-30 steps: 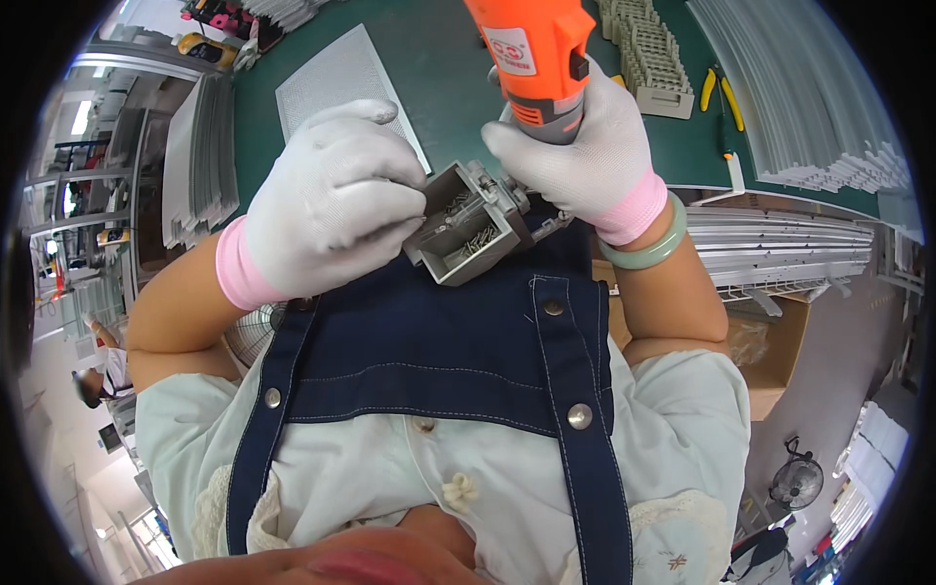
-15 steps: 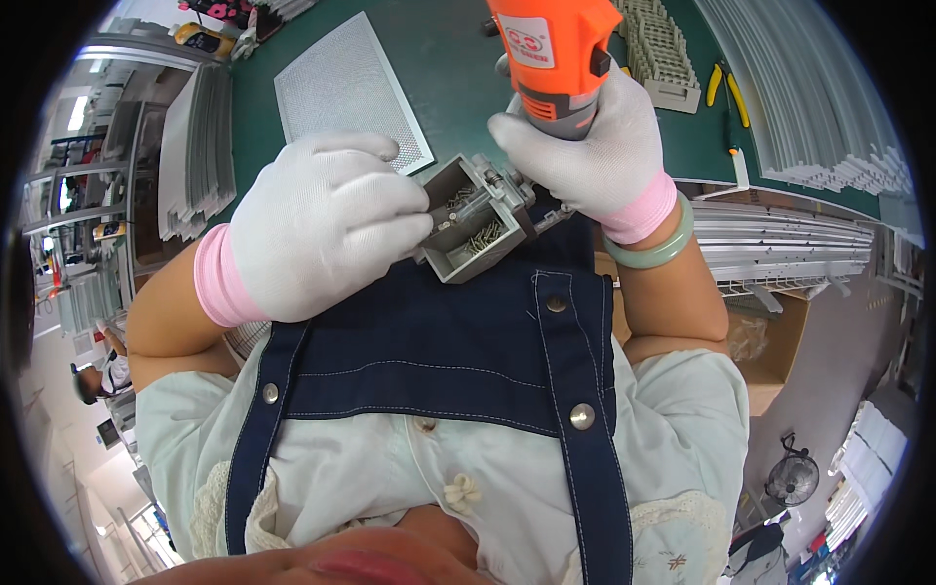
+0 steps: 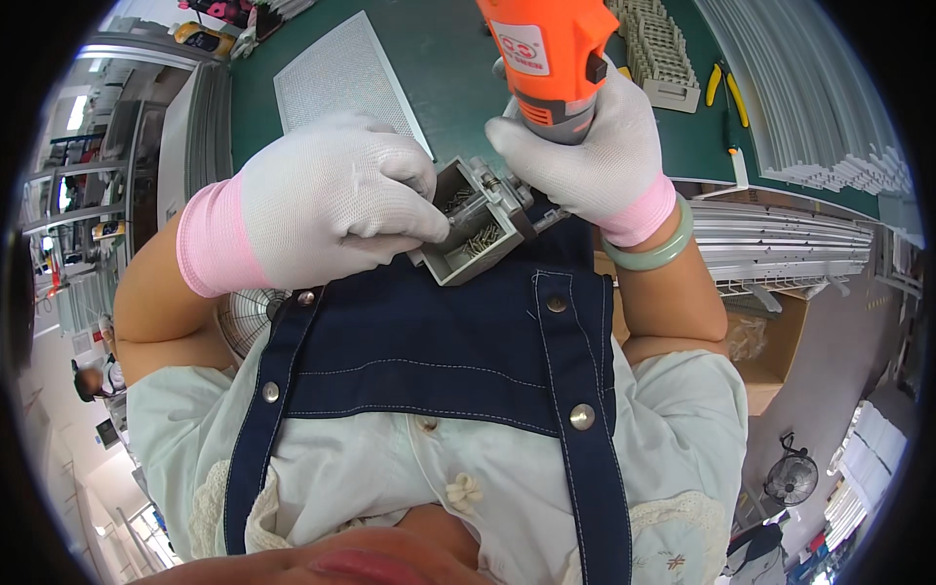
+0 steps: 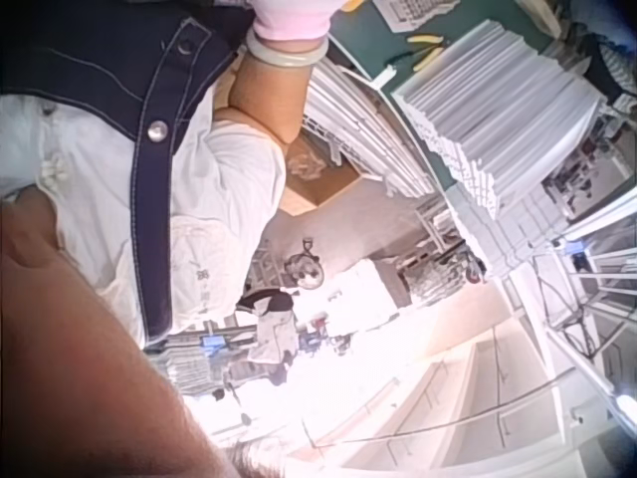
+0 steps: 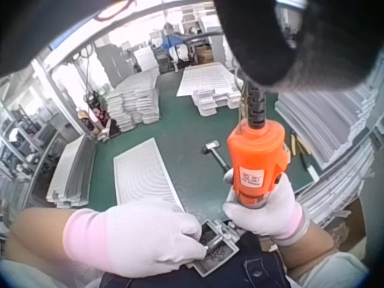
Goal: The person assembles metal grilles by placing a mesh sheet onto a workbench, positioning a small plastic component, and fitting a white frame around it. They then use a handheld power tool to secure the frame to the mesh. The process is repeated for multiple units, with finished items stacked on the table.
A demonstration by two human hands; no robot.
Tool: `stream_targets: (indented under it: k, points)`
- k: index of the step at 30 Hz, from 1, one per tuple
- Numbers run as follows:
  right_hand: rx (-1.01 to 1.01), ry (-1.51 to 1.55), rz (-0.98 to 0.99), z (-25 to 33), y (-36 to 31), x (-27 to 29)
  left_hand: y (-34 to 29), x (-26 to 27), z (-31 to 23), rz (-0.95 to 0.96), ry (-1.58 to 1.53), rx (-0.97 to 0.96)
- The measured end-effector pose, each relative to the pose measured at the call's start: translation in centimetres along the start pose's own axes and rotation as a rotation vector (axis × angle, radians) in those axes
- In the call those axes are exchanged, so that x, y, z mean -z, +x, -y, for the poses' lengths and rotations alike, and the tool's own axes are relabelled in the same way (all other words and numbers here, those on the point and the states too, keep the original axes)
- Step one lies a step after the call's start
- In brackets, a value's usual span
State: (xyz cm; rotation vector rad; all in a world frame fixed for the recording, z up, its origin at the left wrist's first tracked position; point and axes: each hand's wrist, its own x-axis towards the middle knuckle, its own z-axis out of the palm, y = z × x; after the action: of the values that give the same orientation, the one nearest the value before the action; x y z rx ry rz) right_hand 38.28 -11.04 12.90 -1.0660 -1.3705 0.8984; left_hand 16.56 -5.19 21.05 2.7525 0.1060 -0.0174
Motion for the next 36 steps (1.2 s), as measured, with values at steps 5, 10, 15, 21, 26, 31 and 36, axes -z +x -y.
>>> stream_targets:
  k: [5,10,15,21,26,31,36]
  points:
    - [0.036,-0.058,0.001,-0.2,0.1,0.3,-0.1,-0.6,-0.3,-0.083,-0.141,0.110]
    - [0.005,-0.039,-0.034,-0.4,0.0,0.3,-0.6,-2.1,-0.5,-0.199,-0.184,0.205]
    - [0.045,-0.058,-0.025,-0.5,0.0,0.3,-0.2,-1.7,-1.8,-0.054,0.239,0.146]
    - [0.040,0.008,-0.006,-0.6,-0.2,0.5,-1.7,-2.1,-0.7,-0.148,0.059,-0.062]
    - [0.029,0.012,-0.003,-0.7,0.1,0.5,-1.5,-3.0,-0.4,-0.268,-0.084,-0.010]
    - [-0.011,0.030,0.000,0.0,-0.3,0.2,-1.4,-3.1,-0.6,-0.227,-0.034,-0.018]
    - [0.010,-0.020,0.009,-0.3,-0.1,0.6,-1.2,-3.6,-0.6,-0.161,0.008,0.024]
